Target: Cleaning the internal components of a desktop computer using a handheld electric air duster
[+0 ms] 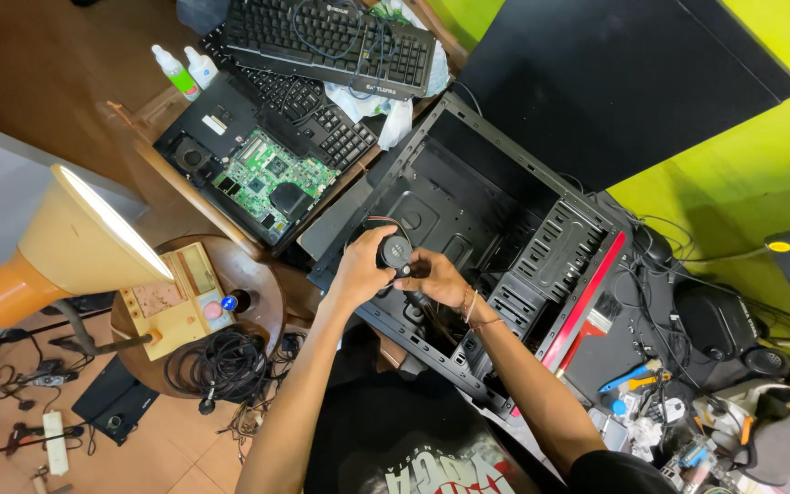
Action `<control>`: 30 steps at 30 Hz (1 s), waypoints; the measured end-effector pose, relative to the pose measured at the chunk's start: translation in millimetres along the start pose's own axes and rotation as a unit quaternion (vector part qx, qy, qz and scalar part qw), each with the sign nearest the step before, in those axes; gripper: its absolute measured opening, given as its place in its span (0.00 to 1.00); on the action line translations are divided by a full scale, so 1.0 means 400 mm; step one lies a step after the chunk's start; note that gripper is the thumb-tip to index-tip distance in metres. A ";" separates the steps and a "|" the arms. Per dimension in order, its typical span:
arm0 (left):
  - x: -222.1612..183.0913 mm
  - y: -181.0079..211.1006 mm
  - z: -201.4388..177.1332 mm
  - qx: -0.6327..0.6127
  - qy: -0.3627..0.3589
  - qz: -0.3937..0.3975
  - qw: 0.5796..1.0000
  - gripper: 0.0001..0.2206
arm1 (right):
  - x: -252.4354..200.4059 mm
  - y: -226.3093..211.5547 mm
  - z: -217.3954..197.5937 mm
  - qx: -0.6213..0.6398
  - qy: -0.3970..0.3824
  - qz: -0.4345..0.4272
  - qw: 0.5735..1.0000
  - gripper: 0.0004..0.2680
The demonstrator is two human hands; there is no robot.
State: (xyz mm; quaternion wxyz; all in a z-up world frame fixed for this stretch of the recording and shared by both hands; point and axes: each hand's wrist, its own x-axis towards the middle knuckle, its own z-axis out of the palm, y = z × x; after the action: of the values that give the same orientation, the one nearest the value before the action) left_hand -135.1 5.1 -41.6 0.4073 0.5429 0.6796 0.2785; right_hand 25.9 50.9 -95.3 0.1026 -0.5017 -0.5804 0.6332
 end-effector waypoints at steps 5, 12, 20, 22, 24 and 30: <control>-0.025 0.070 -0.027 0.006 -0.052 0.003 0.999 0.27 | -0.041 -0.032 -0.011 -0.009 -0.017 0.014 1.000 0.14; -0.016 0.107 -0.003 0.012 -0.095 0.017 0.995 0.19 | -0.066 0.011 -0.071 -0.065 -0.035 0.021 0.997 0.12; -0.012 0.182 0.035 -0.075 -0.134 0.052 0.987 0.17 | -0.176 -0.017 -0.164 0.048 -0.012 0.005 0.999 0.09; 0.000 0.195 0.062 -0.084 -0.140 0.072 0.984 0.16 | -0.196 -0.011 -0.182 0.069 -0.002 0.001 0.998 0.10; 0.015 0.203 0.095 -0.095 -0.138 0.101 0.981 0.16 | -0.223 -0.013 -0.200 0.094 0.011 0.009 0.995 0.10; 0.036 0.224 0.194 -0.116 -0.131 0.116 0.978 0.19 | -0.299 0.014 -0.267 0.131 0.054 -0.011 0.990 0.11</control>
State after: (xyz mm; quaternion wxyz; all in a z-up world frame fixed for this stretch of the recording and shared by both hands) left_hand -24.3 36.8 -11.5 0.5174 0.5990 0.5160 0.3273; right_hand 166.1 31.5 -19.4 0.2057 -0.5111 -0.4911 0.6748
